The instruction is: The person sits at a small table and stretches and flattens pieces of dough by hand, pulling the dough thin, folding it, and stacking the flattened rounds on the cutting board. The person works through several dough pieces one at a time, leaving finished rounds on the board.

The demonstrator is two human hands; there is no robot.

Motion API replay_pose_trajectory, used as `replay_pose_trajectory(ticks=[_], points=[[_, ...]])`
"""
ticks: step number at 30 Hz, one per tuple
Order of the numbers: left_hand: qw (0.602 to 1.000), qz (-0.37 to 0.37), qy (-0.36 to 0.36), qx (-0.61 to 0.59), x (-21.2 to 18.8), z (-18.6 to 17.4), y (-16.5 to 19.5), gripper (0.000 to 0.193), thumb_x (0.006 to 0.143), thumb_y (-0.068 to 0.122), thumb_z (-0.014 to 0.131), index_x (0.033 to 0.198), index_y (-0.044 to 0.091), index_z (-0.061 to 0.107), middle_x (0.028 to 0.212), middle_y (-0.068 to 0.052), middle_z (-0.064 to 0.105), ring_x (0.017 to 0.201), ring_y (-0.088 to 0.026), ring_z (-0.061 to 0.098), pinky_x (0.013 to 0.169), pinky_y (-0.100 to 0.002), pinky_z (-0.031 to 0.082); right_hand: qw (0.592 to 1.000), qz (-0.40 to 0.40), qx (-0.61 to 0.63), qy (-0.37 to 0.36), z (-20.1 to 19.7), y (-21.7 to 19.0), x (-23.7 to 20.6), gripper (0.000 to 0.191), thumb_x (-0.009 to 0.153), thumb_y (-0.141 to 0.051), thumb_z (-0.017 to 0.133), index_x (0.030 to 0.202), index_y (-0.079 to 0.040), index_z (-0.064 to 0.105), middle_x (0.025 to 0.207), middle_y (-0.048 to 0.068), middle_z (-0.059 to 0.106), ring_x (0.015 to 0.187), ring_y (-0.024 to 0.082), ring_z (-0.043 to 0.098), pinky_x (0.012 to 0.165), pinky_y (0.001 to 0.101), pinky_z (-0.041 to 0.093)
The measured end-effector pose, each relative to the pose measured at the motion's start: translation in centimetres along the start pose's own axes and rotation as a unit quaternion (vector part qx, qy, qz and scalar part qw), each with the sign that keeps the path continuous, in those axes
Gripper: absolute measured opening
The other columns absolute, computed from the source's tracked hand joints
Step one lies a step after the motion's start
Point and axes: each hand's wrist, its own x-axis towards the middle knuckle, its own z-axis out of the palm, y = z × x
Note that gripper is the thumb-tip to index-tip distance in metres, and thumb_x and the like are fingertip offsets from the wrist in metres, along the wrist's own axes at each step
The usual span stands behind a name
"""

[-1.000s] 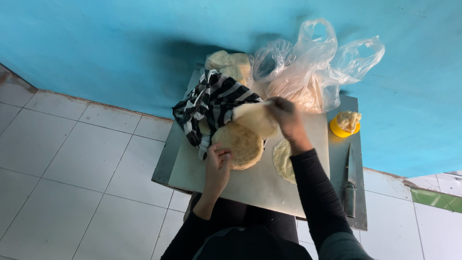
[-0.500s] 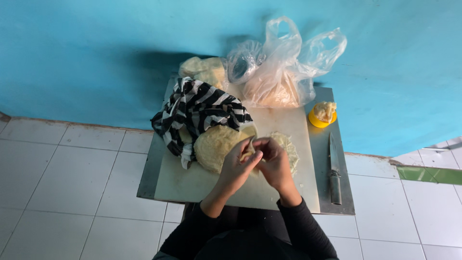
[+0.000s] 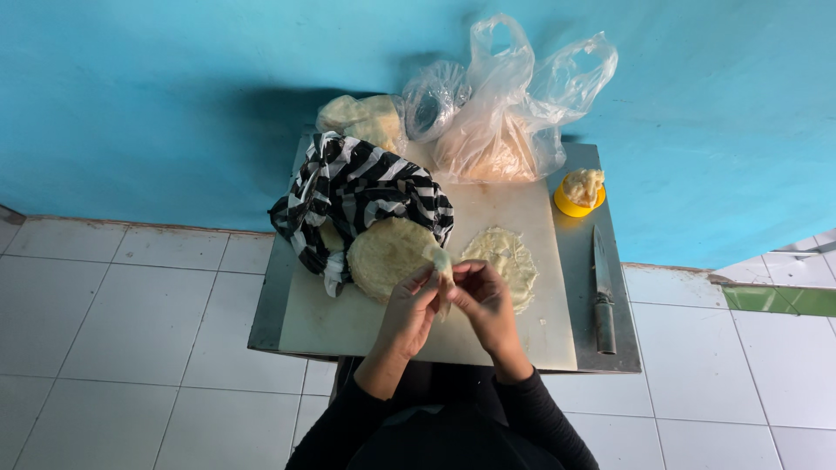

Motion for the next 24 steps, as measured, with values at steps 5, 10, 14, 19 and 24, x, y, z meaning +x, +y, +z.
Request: replay_pose_trajectory(ticks=[5, 10, 14, 19, 24], points=[[0.877, 0.243, 0.044, 0.413, -1.2, 0.9, 1.1, 0.026, 0.102, 0.009, 0.062, 0.125, 0.004, 0.073, 0.104, -0.006, 0.07, 0.093, -0.012, 0.067, 0.081, -0.027, 0.054, 0.999, -0.012, -0.047, 0.017, 0.4, 0.3, -0.1, 0.019, 0.092, 0.002, 0.075, 0.108, 0.0, 0.065, 0.098, 0.007, 0.072, 0.09, 0.012, 0.068, 0.08, 0.0278, 0.057], [0.794, 0.298, 0.031, 0.528, -1.5, 2.6, 2.2, 0.027, 0.103, 0.011, 0.06, 0.128, 0.004, 0.069, 0.103, -0.01, 0.07, 0.088, -0.019, 0.068, 0.077, -0.03, 0.055, 0.974, -0.089, -0.197, 0.061, 0.9, -0.3, -0.1, 0.017, 0.096, 0.003, 0.067, 0.112, -0.001, 0.064, 0.1, 0.006, 0.071, 0.091, 0.014, 0.07, 0.083, 0.0282, 0.057], [0.816, 0.265, 0.003, 0.514, -1.2, 3.5, 2.2, 0.036, 0.095, 0.012, 0.069, 0.129, 0.002, 0.066, 0.094, -0.012, 0.067, 0.078, -0.021, 0.068, 0.069, -0.031, 0.056, 0.9, -0.219, -0.366, 0.091, 1.7, -1.6, -0.3, 0.019, 0.09, 0.008, 0.065, 0.107, 0.0, 0.063, 0.102, 0.014, 0.067, 0.088, 0.023, 0.072, 0.077, 0.032, 0.059], [0.761, 0.292, 0.031, 0.578, -1.1, 3.8, 2.7, 0.034, 0.094, 0.005, 0.064, 0.127, 0.002, 0.067, 0.095, -0.013, 0.064, 0.074, -0.021, 0.066, 0.065, -0.031, 0.054, 0.851, -0.238, -0.453, 0.115, 1.9, -3.2, -0.1, 0.015, 0.094, 0.006, 0.067, 0.108, 0.0, 0.065, 0.1, 0.015, 0.07, 0.085, 0.029, 0.071, 0.073, 0.0358, 0.057], [0.727, 0.326, 0.061, 0.602, -0.8, 5.2, 3.2, 0.025, 0.095, 0.004, 0.062, 0.118, 0.001, 0.071, 0.095, -0.014, 0.06, 0.074, -0.022, 0.064, 0.065, -0.034, 0.053, 0.891, -0.185, -0.39, 0.143, 1.1, -3.2, 0.2, 0.013, 0.098, 0.004, 0.063, 0.11, 0.0, 0.065, 0.097, 0.012, 0.07, 0.083, 0.022, 0.07, 0.073, 0.0318, 0.057]])
